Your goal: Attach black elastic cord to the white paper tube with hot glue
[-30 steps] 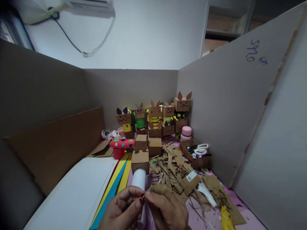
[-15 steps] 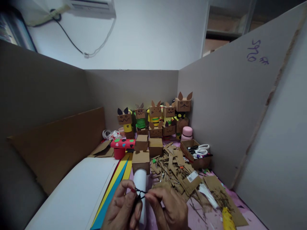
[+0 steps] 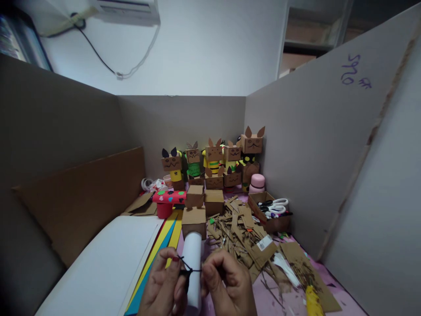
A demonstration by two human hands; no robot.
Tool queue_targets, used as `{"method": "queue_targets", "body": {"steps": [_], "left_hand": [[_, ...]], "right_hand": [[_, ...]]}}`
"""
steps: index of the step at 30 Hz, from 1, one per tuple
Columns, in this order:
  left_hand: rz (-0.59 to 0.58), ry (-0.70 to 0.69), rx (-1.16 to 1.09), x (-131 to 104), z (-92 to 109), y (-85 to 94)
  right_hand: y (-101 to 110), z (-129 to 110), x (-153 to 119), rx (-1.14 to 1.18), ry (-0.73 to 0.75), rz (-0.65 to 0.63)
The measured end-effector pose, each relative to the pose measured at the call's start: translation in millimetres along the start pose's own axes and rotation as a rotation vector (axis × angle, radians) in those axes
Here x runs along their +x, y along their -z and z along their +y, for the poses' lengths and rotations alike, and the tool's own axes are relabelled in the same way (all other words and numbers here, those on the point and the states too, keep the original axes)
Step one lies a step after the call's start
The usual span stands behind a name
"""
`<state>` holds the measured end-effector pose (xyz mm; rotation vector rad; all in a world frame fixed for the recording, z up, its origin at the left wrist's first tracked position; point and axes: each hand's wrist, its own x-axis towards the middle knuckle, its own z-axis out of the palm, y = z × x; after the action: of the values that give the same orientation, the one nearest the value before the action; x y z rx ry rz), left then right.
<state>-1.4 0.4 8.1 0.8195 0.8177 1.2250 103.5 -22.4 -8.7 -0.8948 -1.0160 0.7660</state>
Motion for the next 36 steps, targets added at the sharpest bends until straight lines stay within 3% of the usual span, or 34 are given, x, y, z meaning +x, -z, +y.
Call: {"method": "queue_targets", "body": {"steps": [5, 9, 14, 22, 28, 33, 36], "left_hand": [[0.06, 0.004, -0.054, -0.8, -2.6, 1.1], [0.097, 0.023, -0.08, -2.1, 0.5, 1.4], [0.076, 0.026, -0.055, 0.3, 2.6, -0.8], [0.141, -0.114, -0.088, 2.1, -0.2, -3.6], [0.105, -0.138, -0.072, 6.9, -4.4, 3.2], [0.191, -0.391, 0.127, 11.4, -11.0, 7.3], [0.172, -0.539, 0.311, 10.2, -13.4, 7.5]], "right_hand": [[-2.0, 0.4, 1.3, 0.192, -0.213, -0.037], [-3.6, 2.2, 4.0, 0.289, -0.283, -0.083], [-4.5, 2.2, 10.2, 0.407, -0.33, -0.107], [-3.3, 1.9, 11.9, 0.387, -0.352, -0.119], [-3.6, 5.1, 11.9, 0.381, -0.345, -0.133], [-1.4, 8.9, 12.7, 0.379, -0.274, -0.128], [0.0, 11.8, 14.6, 0.419, -0.276, -0.132]]}}
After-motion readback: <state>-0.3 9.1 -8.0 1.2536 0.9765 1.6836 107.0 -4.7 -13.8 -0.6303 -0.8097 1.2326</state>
